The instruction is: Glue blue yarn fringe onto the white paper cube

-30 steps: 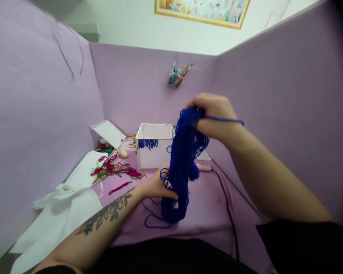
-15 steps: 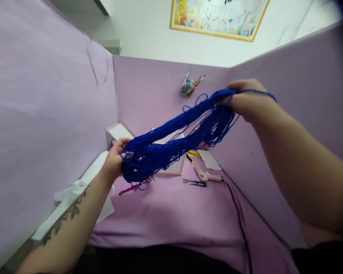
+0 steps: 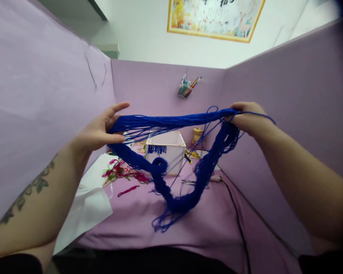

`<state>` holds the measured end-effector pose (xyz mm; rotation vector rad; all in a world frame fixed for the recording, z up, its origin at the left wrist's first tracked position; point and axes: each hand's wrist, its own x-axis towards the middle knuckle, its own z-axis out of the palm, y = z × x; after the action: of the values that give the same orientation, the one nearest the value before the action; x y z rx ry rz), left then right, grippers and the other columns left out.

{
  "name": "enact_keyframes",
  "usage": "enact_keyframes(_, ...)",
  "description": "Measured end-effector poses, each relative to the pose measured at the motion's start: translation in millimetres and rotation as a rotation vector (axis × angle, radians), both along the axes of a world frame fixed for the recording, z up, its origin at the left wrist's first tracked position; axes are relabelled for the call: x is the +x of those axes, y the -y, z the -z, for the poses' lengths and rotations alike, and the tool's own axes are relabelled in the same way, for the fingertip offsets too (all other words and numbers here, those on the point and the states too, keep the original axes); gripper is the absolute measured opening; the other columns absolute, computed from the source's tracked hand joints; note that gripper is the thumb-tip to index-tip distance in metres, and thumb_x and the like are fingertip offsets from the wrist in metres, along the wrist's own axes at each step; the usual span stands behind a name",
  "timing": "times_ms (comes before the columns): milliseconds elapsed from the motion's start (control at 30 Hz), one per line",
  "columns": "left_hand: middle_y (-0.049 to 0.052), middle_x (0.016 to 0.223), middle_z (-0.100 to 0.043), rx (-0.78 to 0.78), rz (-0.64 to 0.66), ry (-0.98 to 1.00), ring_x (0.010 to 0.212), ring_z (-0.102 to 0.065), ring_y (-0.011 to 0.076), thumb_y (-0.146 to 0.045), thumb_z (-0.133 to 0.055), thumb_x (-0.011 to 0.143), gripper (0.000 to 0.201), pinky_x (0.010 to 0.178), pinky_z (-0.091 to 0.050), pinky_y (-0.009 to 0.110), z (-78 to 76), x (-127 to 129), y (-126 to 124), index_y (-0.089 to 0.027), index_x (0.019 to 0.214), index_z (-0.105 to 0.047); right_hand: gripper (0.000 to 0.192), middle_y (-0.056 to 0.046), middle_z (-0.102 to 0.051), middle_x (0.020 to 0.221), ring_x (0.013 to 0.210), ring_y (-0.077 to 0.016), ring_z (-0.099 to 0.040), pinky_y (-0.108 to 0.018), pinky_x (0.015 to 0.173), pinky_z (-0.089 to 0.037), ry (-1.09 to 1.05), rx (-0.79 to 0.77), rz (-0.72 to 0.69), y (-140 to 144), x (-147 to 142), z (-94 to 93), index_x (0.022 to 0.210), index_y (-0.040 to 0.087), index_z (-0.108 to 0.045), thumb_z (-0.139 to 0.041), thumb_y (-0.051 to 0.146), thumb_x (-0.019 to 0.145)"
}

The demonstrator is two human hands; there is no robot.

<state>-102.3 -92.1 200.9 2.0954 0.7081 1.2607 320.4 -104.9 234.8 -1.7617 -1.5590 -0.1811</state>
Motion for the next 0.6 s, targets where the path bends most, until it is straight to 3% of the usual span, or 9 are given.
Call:
enact_keyframes(100, 0.001, 0.099, -0.063, 0.155, -0.248, -0.175, 0.075, -0.058, 0.0131, -0.023, -0.079, 0.064, 0.084, 0.061, -0.048, 0.022, -21.1, -7.1, -3.4, -0.025, 0.141, -0.044, 0.024, -0.004, -0.062, 0.066, 0.058, -0.0135, -0.053, -0.027, 0.057, -0.039, -0.064, 0.157, 0.024, 3.7, 5.1, -12.5, 0.093, 0.014, -0.072, -0.064, 0.020, 0.071)
enact_keyframes(200, -0.001, 0.101, -0.063, 0.413, -0.504, -0.297, 0.087, -0.055, 0.0153, -0.034, -0.075, 0.070, 0.065, 0.078, -0.047, 0.026, -38.3, -20.4, -5.7, -0.022, 0.130, -0.055, 0.025, -0.004, -0.062, 0.066, 0.060, -0.0138, -0.053, -0.028, 0.060, -0.040, -0.004, 0.253, 0.024, 1.4, 6.6, -22.0, 0.091, 0.013, -0.073, -0.067, 0.021, 0.068)
enact_keyframes(300, 0.000, 0.108, -0.062, 0.624, -0.727, -0.395, 0.101, -0.054, 0.0186, -0.043, -0.065, 0.078, 0.048, 0.094, -0.039, 0.031, -33.2, -36.1, -1.0, -0.021, 0.121, -0.061, 0.026, -0.004, -0.063, 0.067, 0.061, -0.0146, -0.053, -0.028, 0.061, -0.041, 0.006, 0.399, 0.023, 2.8, 3.4, -14.5, 0.091, 0.013, -0.074, -0.067, 0.022, 0.067)
enact_keyframes(367, 0.002, 0.112, -0.062, 0.624, -0.771, -0.442, 0.106, -0.054, 0.0211, -0.043, -0.059, 0.081, 0.042, 0.098, -0.037, 0.033, -11.4, -47.3, 6.1, -0.020, 0.117, -0.062, 0.025, -0.005, -0.064, 0.070, 0.063, -0.0162, -0.055, -0.029, 0.060, -0.043, -0.002, 0.444, -0.067, 10.9, 0.4, 7.4, 0.088, 0.015, -0.073, -0.065, 0.023, 0.066)
enact_keyframes(433, 0.005, 0.111, -0.064, 0.475, -0.718, -0.546, 0.105, -0.056, 0.0234, -0.040, -0.056, 0.081, 0.035, 0.097, -0.040, 0.035, 22.2, -57.9, 14.6, -0.019, 0.107, -0.064, 0.025, -0.006, -0.067, 0.078, 0.069, -0.0188, -0.058, -0.030, 0.063, -0.045, 0.054, 0.319, -0.292, 23.4, -0.9, 43.0, 0.086, 0.017, -0.072, -0.066, 0.027, 0.064)
enact_keyframes(533, 0.006, 0.103, -0.066, 0.014, -0.441, -0.856, 0.097, -0.059, 0.0227, -0.041, -0.059, 0.074, 0.033, 0.088, -0.047, 0.033, 75.9, -67.1, 26.9, -0.017, 0.097, -0.063, 0.038, -0.008, -0.070, 0.100, 0.085, -0.0219, -0.064, -0.031, 0.072, -0.049, 0.213, -0.212, -0.762, 39.8, 4.1, 105.1, 0.104, 0.022, -0.071, -0.068, 0.036, 0.069)
enact_keyframes(600, 0.006, 0.105, -0.067, -0.224, -0.355, -0.983, 0.095, -0.062, 0.0230, -0.039, -0.066, 0.065, 0.044, 0.082, -0.050, 0.030, 99.9, -64.6, 33.5, -0.018, 0.103, -0.063, 0.045, -0.009, -0.069, 0.108, 0.089, -0.0223, -0.064, -0.030, 0.070, -0.050, 0.209, -0.431, -0.869, 43.0, 11.7, 135.4, 0.112, 0.022, -0.070, -0.068, 0.044, 0.072)
